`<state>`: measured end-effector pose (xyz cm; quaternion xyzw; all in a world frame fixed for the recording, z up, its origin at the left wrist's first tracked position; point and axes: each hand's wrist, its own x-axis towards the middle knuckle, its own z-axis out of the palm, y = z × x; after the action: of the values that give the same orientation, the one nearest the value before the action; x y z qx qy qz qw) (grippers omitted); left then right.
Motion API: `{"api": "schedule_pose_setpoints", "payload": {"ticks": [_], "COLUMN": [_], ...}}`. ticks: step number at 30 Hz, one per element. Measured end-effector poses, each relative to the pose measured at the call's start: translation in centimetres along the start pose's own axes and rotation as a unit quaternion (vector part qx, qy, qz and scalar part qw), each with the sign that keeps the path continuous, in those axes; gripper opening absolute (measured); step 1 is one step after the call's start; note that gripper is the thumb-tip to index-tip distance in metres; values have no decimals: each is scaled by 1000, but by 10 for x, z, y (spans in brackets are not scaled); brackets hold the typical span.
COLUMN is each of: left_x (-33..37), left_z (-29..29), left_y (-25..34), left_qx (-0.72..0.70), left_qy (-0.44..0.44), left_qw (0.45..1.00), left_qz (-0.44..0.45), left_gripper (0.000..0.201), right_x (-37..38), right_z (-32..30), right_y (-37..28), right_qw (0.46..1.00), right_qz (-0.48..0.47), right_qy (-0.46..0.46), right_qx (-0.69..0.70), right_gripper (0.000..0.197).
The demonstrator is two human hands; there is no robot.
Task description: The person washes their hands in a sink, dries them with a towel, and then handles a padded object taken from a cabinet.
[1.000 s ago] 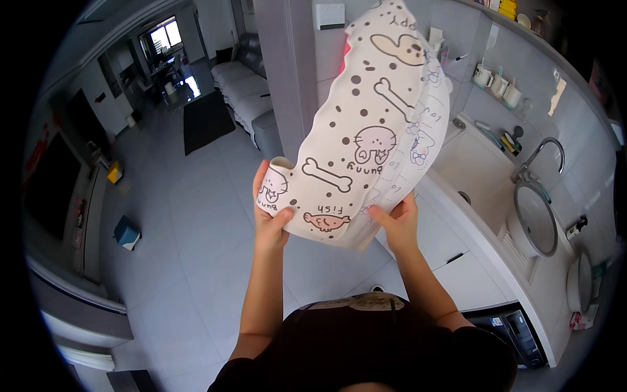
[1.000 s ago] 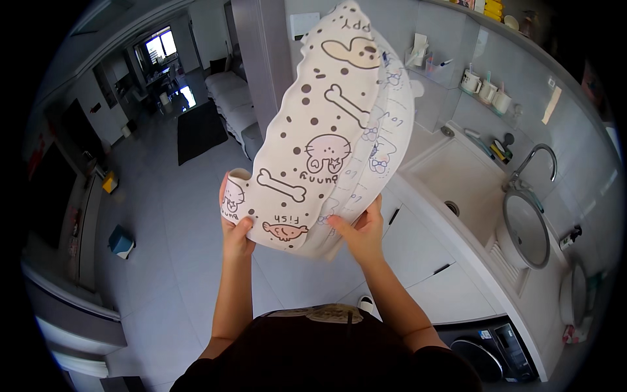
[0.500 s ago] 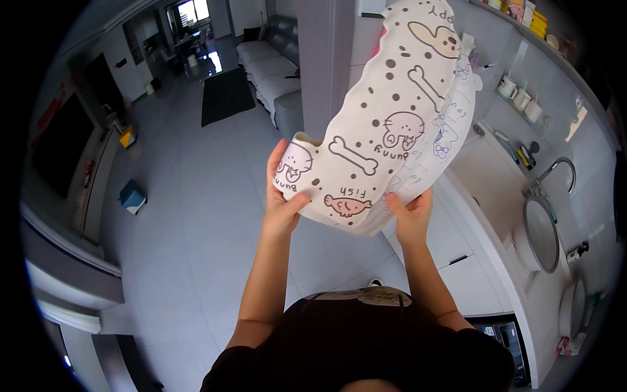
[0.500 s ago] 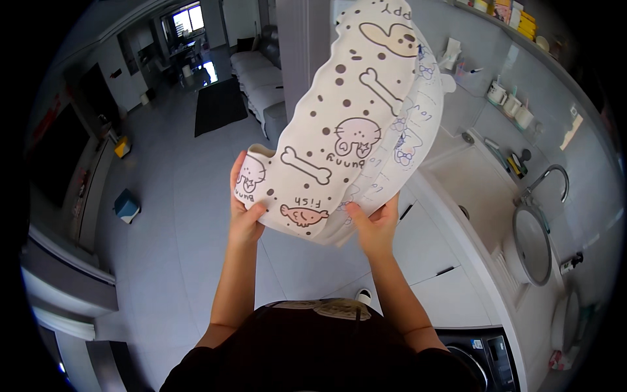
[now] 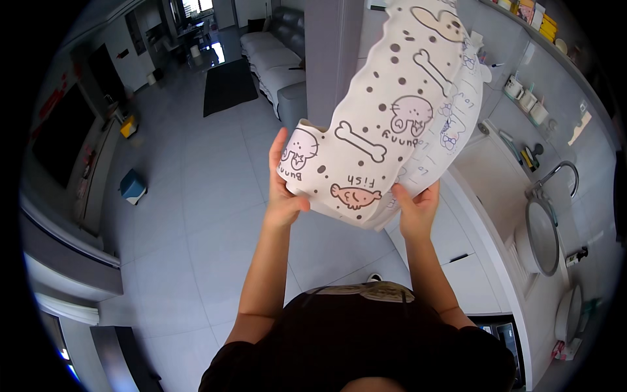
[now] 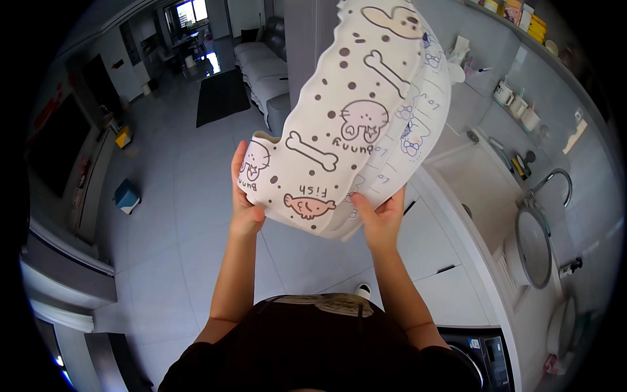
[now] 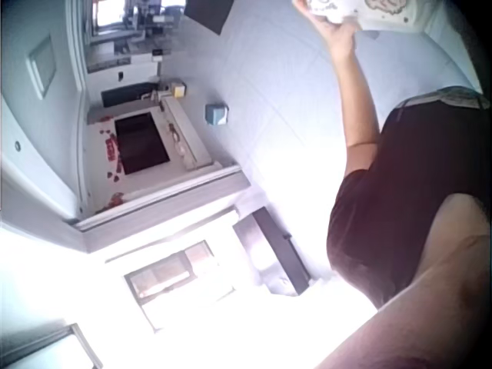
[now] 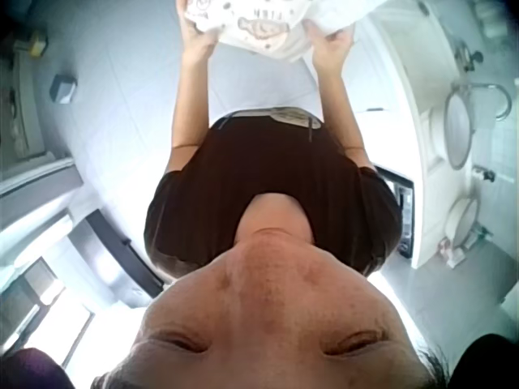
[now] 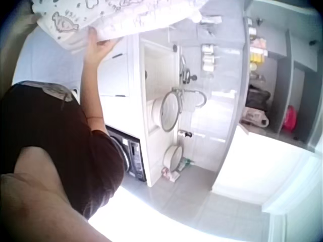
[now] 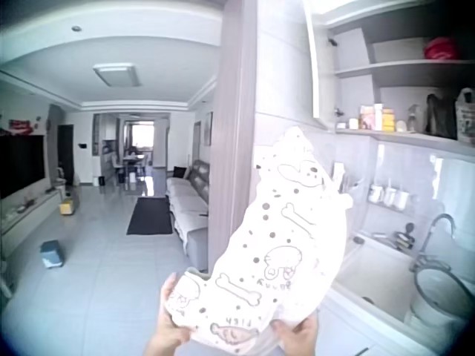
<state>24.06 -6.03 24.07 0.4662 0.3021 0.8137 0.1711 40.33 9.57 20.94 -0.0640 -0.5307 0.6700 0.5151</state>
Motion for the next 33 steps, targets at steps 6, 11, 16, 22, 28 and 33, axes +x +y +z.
{"api": "schedule_pose_setpoints", "payload": {"ticks": [6,11,16,22,28,33], "left_x": [-7,-8,-12,-18,-15,-12], "left_z": [-3,-2,-11,-36,-41,-31], "left_y": [3,-9,-19,-26,-6,1], "left_qx": [104,105,48,20,16,-147], "left_qy": [-23,54,143,167,178,176], "left_qw": [994,992,985,975,954,941], "left_qz": [-28,-40,-79,-148,-243,-248], "left_gripper": [125,94,60,50,75,71], "right_x": [-5,2,5,9,11,12], "right_z": [0,-10,-16,-25,-29,-39], "right_y": [3,3,3,4,-6,0], "right_qw": [1000,1000,1000,1000,1000,999], "right_qz": [4,23,21,7,13,22], "right_qy": [9,-12,-22,-19,-21,-38], "right_qx": [-4,-10,-6,-16,-8,-4], "right_gripper": [61,65,67,67,65,62]}}
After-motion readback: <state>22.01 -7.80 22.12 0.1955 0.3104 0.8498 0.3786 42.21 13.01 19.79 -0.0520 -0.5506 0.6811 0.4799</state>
